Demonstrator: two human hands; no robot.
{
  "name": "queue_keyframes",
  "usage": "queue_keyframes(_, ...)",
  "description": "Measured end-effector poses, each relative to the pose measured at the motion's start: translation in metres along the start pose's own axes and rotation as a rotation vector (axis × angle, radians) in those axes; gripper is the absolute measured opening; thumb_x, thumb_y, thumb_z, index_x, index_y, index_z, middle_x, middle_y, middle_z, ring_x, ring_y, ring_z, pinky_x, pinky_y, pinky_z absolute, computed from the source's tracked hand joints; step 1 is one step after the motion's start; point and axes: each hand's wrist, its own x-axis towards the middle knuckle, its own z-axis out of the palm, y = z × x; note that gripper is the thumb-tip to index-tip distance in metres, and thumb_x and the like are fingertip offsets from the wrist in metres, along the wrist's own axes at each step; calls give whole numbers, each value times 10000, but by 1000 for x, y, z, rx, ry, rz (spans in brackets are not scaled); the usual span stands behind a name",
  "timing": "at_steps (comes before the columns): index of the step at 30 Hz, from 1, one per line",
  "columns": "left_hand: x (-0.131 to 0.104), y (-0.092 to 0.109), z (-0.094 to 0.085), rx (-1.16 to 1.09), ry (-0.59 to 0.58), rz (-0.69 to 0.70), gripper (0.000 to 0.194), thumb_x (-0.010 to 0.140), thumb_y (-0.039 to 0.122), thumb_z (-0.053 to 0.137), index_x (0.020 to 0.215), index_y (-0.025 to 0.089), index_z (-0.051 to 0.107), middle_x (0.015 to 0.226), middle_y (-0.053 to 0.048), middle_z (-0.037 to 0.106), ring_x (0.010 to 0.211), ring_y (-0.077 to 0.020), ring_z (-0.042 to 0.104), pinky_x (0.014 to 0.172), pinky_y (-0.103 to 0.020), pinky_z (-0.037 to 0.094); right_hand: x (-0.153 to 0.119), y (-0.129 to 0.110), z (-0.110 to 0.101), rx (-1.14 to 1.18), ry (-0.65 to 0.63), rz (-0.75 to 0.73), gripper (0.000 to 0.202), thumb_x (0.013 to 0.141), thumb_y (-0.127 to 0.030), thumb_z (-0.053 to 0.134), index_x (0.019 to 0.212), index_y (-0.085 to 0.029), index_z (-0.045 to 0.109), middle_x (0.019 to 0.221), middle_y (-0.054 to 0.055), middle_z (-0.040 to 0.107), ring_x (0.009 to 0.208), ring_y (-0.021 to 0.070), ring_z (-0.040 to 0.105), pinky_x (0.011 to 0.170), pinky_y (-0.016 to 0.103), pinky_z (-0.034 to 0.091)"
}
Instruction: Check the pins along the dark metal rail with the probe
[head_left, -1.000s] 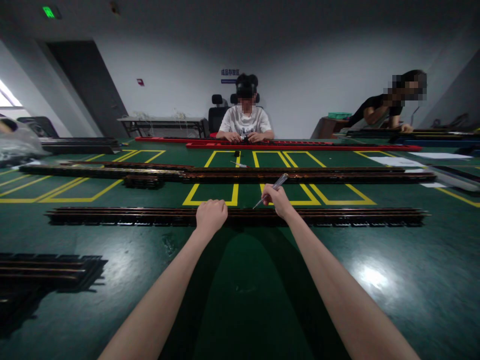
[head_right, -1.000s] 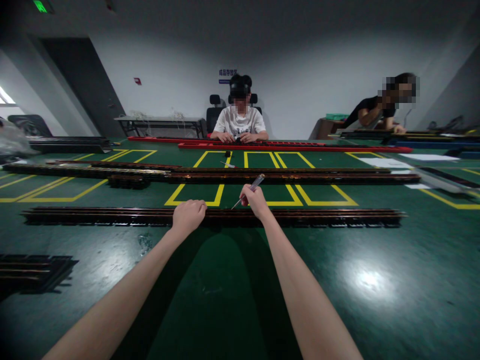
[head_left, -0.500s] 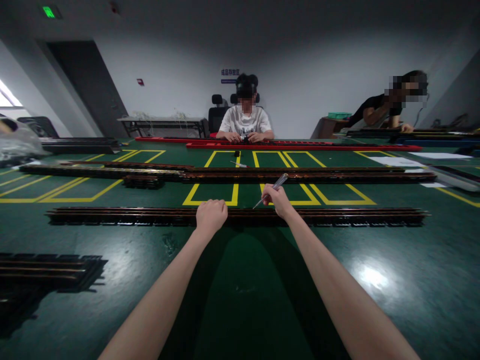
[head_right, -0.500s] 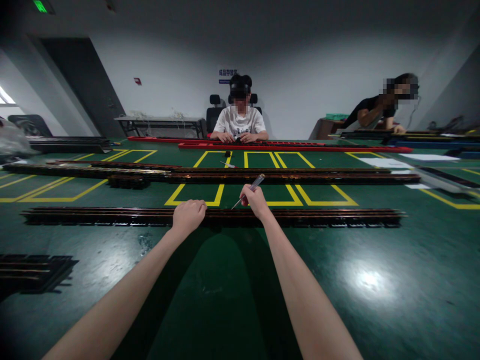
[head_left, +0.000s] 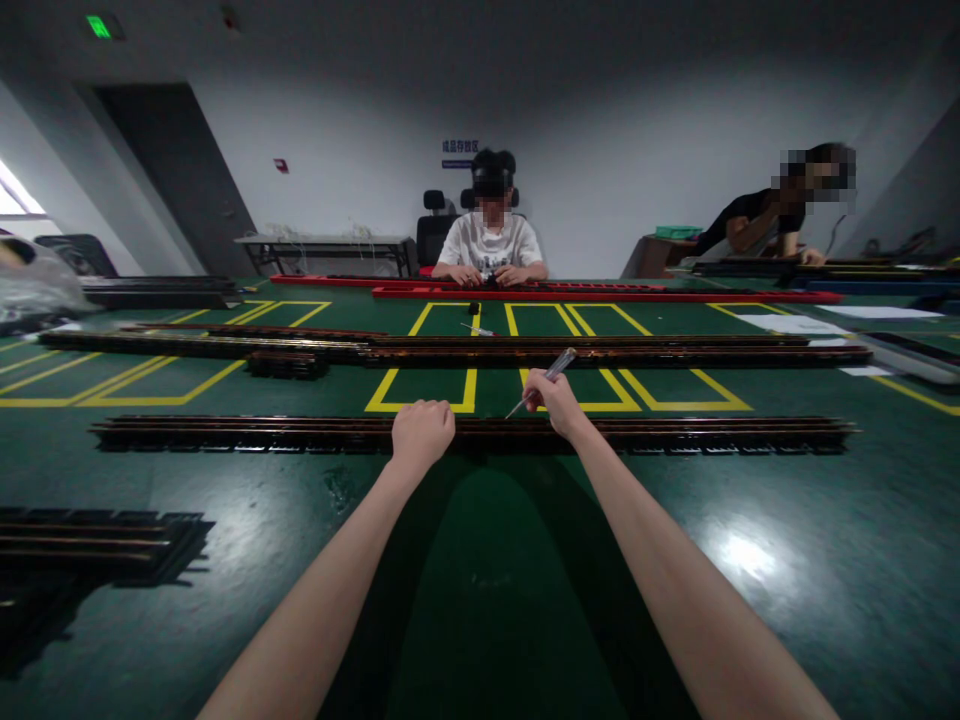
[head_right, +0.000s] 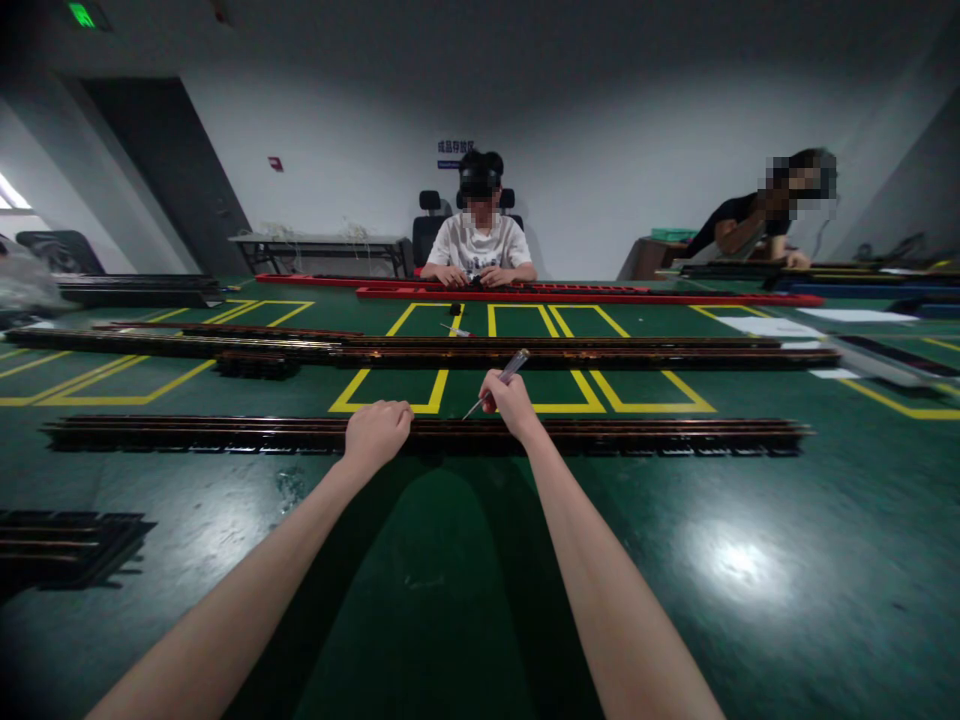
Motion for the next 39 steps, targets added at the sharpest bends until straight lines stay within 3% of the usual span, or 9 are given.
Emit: queue_keyframes(39, 0, -2, 2, -24, 20, 6, 439, 888, 298, 227, 718, 167, 611, 716, -69, 659, 656, -167, 606, 636, -301, 459, -1, -1, 0, 5, -11, 22, 219, 656, -252, 553, 461, -183, 480, 451, -32, 469, 413, 79, 451, 429, 209, 394)
